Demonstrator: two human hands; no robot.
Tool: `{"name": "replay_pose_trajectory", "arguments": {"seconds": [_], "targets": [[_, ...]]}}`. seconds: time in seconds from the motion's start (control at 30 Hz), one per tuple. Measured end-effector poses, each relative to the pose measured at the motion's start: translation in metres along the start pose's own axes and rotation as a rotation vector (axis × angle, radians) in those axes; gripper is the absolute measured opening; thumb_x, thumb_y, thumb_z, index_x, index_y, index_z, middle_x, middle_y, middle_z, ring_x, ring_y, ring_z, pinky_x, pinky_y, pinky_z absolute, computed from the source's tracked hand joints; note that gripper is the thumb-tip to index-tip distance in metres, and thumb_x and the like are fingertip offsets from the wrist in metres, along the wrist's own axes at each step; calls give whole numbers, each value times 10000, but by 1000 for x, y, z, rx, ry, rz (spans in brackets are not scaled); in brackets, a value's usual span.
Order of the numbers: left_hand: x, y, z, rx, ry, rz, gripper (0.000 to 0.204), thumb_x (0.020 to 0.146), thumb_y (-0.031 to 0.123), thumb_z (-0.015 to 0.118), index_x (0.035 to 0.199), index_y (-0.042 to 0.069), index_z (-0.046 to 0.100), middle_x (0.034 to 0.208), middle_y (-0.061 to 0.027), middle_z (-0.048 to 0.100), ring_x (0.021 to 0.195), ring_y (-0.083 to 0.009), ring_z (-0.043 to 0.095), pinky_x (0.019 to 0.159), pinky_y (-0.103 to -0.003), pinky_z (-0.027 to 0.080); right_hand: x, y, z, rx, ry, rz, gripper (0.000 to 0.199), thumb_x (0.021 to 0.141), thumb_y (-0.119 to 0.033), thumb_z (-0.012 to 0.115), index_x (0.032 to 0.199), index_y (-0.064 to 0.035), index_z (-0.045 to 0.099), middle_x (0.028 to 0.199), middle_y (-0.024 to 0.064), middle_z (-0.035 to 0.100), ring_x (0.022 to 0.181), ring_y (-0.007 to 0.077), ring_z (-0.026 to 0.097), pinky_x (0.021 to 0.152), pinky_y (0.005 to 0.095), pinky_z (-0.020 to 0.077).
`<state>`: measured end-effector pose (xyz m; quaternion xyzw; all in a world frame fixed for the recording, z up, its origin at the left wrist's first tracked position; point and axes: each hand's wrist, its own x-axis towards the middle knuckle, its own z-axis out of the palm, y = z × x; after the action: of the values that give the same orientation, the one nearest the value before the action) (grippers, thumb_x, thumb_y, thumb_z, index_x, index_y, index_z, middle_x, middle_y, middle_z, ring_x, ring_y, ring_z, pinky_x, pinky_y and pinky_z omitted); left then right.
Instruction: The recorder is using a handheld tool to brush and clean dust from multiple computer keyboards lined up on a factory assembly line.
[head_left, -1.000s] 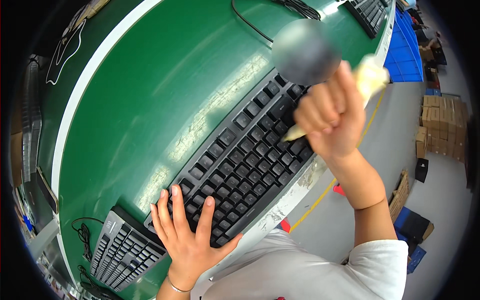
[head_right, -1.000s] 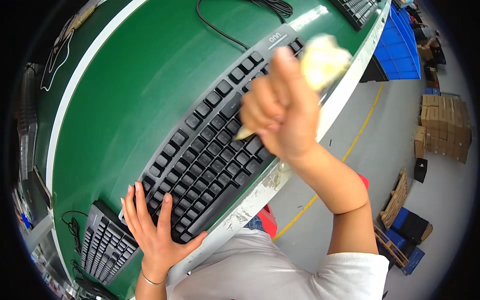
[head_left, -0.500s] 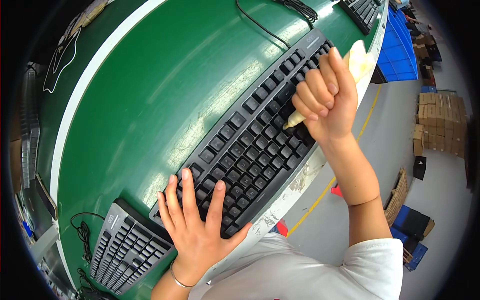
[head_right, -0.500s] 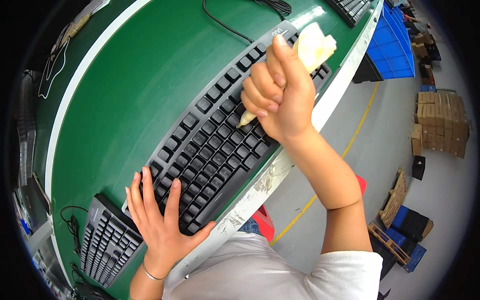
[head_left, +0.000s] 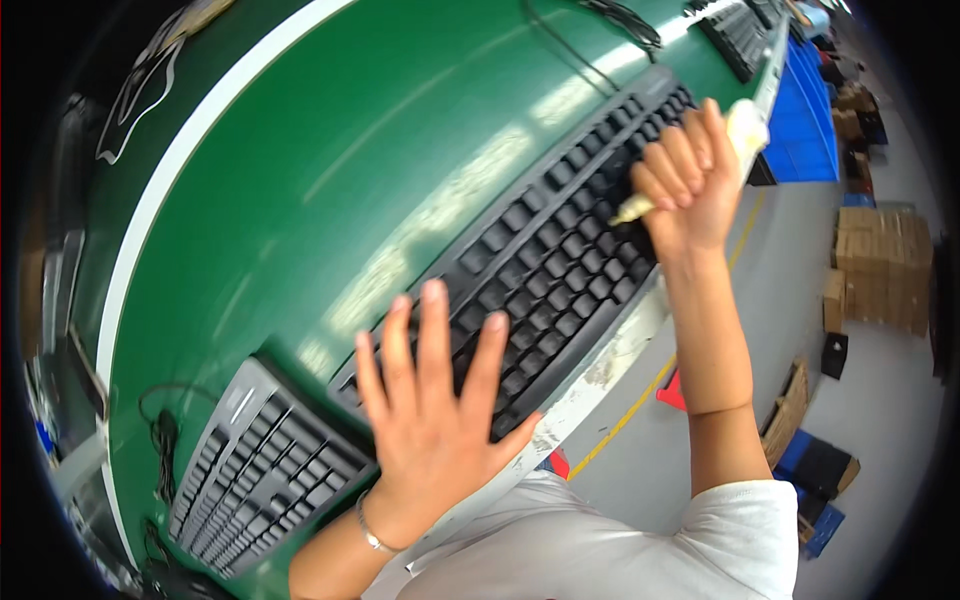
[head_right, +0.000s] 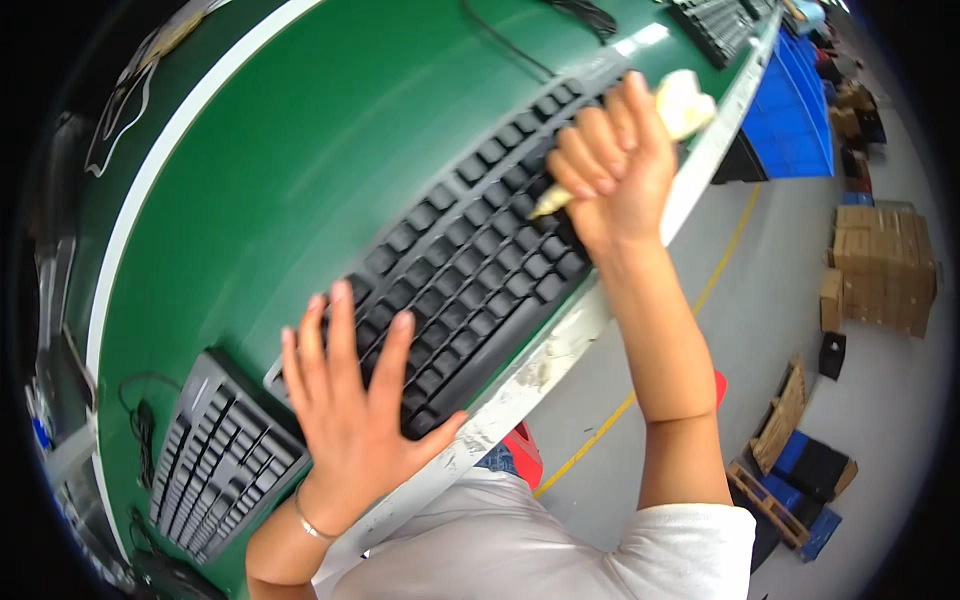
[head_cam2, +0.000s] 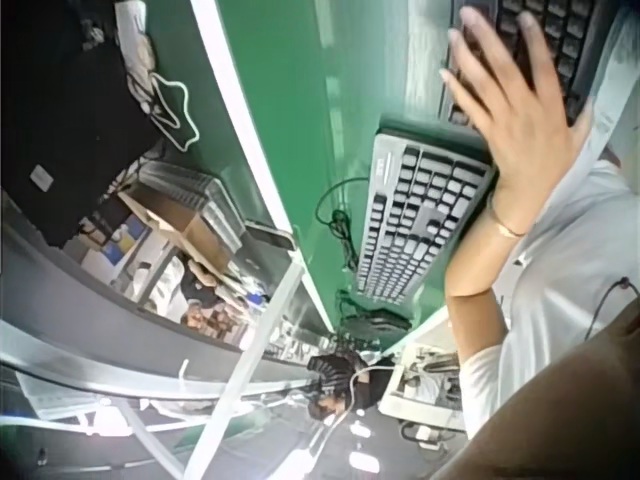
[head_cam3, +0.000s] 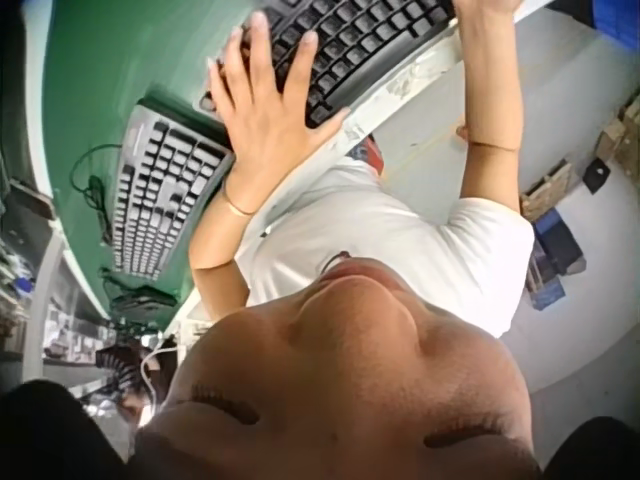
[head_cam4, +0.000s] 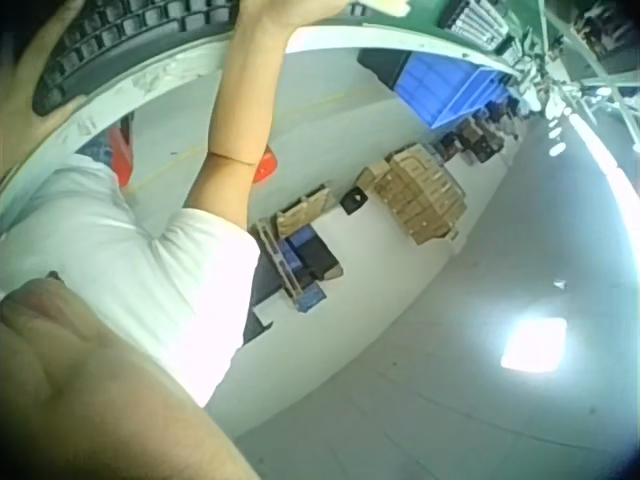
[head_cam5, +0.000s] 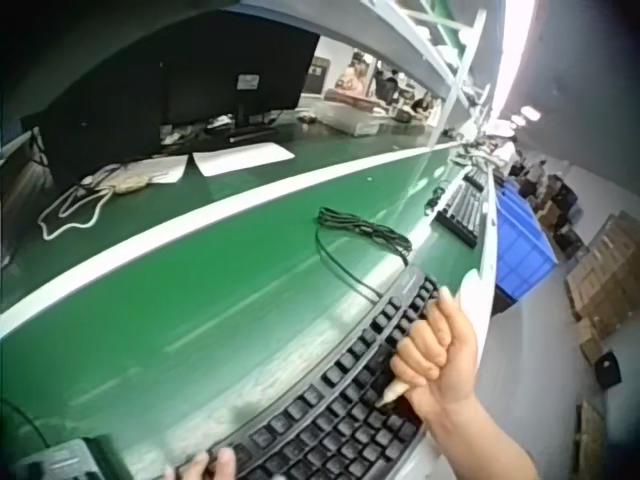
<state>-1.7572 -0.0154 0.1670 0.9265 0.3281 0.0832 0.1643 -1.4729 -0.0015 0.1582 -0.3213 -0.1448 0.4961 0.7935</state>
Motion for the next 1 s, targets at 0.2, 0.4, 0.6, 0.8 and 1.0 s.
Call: {"name": "replay_pose_trajectory", "arguments": {"seconds": [0.2, 0.4, 0.6, 0.8, 1.0], "targets": [[22, 6, -2, -137, 135, 132, 740, 797, 565, 570, 1294, 21, 510, 1478, -298, 320, 1340, -485, 313, 1077, -624, 231, -4, -56, -35, -177, -226, 35, 213, 1008, -100, 414, 1182, -54, 528, 631, -28, 384, 494, 76, 309, 459, 219, 324], [-51, -51, -57, -246, 399, 52, 426, 721, 294, 707, 1035, 10, 650, 1202, -173, 601, 1131, -351, 538, 993, -492, 385, -37, -40, 31, -76, -504, -26, 397, 1015, -336, 404, 704, -109, 502, 526, 23, 424, 436, 154, 387, 440, 290, 373], [-173, -167, -80, 200, 510, -533, 297, 838, 237, 652, 1043, 22, 643, 980, -97, 657, 906, -279, 593, 904, -374, 432, -82, 19, 69, -10, -370, -37, 357, 1004, -195, 429, 652, -163, 381, 563, -46, 328, 480, 63, 254, 422, 212, 263], [-223, -144, -72, 194, 415, -518, 369, 882, 277, 631, 1158, 34, 596, 1117, -94, 610, 1005, -275, 554, 972, -387, 396, -131, 154, 180, 317, -794, 478, 355, 1024, -268, 364, 696, -135, 400, 526, -39, 380, 417, 68, 307, 394, 215, 289], [-264, -138, -82, 76, 319, -417, 489, 890, 301, 624, 1297, 46, 533, 1305, -117, 539, 1185, -294, 508, 1094, -441, 318, -168, 232, 244, 217, -775, 823, 379, 1015, -250, 381, 656, -129, 389, 457, -31, 331, 357, 76, 240, 355, 206, 243]]}}
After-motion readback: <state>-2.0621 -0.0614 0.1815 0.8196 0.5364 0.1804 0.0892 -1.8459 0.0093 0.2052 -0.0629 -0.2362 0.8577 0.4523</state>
